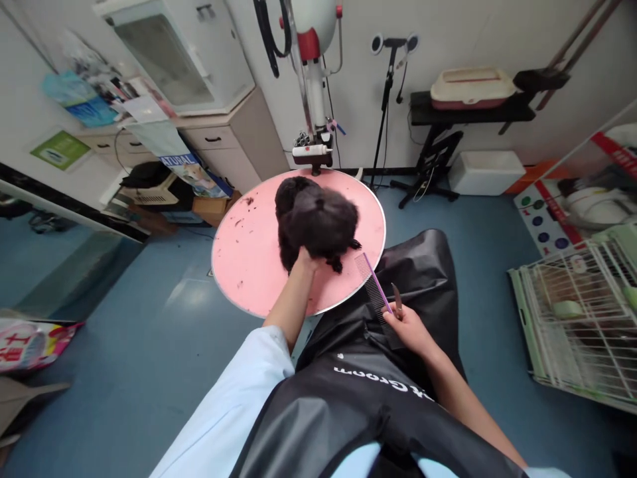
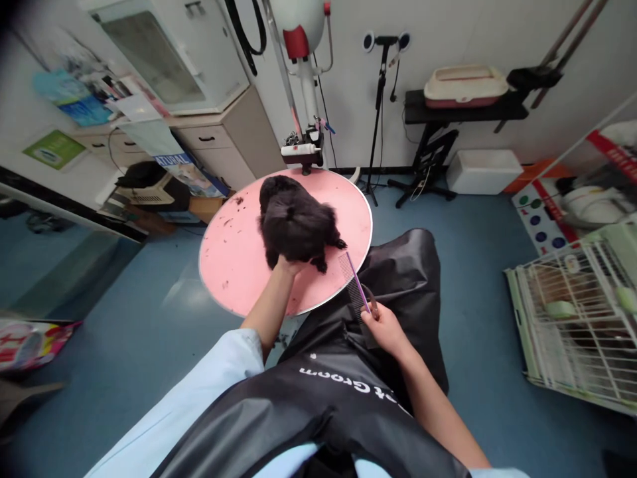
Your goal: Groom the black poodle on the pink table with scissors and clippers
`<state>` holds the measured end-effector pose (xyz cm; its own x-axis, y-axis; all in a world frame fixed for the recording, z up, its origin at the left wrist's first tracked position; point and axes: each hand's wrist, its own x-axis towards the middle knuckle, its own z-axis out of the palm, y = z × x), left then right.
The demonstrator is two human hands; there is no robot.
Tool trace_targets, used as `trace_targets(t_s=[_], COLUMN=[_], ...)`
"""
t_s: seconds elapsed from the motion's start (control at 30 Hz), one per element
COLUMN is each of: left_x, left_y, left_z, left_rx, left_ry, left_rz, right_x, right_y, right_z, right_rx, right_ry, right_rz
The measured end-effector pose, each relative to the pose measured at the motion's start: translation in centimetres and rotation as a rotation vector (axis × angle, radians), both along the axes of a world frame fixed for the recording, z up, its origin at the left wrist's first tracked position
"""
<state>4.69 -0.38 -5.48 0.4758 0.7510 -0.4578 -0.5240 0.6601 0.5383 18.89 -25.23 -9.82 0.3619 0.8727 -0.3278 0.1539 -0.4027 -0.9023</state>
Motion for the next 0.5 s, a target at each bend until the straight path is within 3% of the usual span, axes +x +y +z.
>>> trace_targets(t_s=[0.17, 0.27, 0.33, 0.43, 0.5], left_x=[0.5, -0.8, -2.0, -3.2, -2.8], left_y=[2.7, 3.6, 4.0, 4.9, 6.1], left_z=[5.4, 7.1, 7.3, 6.8, 6.6], left_rx=[0.279, 0.477, 0.668, 1.034, 1.226], left_ry=[-0.096, -0.014, 0.239, 0.797, 1.074], left_rz=[0.023, 0.025, 0.154, 0.428, 0.460], right_x=[-0.1, 0.0, 0.2, 0.6, 0.9], right_y=[0.2, 1.3, 2.1, 3.1, 3.7], right_z=[-0.5, -1.3, -1.9, -2.8, -3.4], right_rx=[0.014, 0.008, -0.010, -0.036, -0.041], right_ry=[0.137, 0.201, 0.232, 0.257, 0.262], right_rz=[0.072, 0.099, 0.114, 0.155, 0.188])
